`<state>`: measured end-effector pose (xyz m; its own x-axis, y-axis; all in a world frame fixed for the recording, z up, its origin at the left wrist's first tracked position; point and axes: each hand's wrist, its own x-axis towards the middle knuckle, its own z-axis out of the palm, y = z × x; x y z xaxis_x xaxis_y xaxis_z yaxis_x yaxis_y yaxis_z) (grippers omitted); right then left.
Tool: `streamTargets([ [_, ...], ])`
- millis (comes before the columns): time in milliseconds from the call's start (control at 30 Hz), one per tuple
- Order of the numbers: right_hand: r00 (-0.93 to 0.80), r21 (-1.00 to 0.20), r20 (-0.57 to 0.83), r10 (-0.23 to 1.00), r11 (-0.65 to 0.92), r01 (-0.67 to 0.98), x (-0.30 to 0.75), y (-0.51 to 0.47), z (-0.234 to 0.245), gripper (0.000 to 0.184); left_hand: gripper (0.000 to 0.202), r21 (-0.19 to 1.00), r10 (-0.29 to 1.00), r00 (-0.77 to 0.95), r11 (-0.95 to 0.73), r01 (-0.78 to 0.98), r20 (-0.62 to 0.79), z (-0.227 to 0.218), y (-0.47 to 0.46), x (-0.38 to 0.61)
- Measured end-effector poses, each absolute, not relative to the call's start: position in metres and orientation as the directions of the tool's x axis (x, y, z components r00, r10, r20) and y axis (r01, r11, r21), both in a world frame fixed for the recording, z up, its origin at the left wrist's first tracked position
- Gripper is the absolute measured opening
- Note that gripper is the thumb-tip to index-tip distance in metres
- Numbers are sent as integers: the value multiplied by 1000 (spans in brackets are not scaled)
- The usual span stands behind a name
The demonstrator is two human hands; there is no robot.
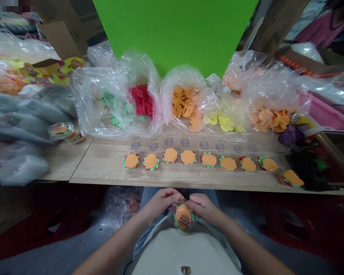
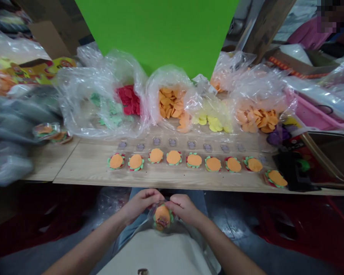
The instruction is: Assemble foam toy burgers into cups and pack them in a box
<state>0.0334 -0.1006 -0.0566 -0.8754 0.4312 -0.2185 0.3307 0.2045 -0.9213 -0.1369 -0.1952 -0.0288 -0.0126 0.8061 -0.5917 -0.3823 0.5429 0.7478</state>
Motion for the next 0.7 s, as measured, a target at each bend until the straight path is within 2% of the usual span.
streamTargets([
  [133, -716, -927, -271, 644, 24, 373, 35, -118, -68, 46, 28, 661, 788, -102, 428, -617, -607, -28, -212, -137],
  [200, -686, -936, -257, 680, 0, 351, 35, -127, -73, 45, 26, 622, 763, -112, 422, -660, -637, -29, -219, -139],
  [267, -741, -939, -233, 630, 52, 339, 35, -131, -74, 44, 25, 626, 749, -111, 452, -635, -653, -30, -222, -143],
  [433, -820, -928, -259, 510, 104, 358, 37, -119, -63, 30, 25, 750, 789, -101, 525, -402, -607, -29, -217, -151],
  [533, -870, -921, -270, 414, 154, 359, 36, -112, -57, 30, 25, 797, 815, -89, 528, -293, -572, -32, -214, -147],
  [633, -882, -916, -268, 388, 181, 358, 39, -114, -57, 34, 26, 834, 840, -103, 501, -233, -533, -38, -216, -139],
  [700, -875, -920, -274, 399, 154, 359, 43, -117, -58, 37, 27, 835, 842, -120, 485, -258, -526, -42, -218, -133],
])
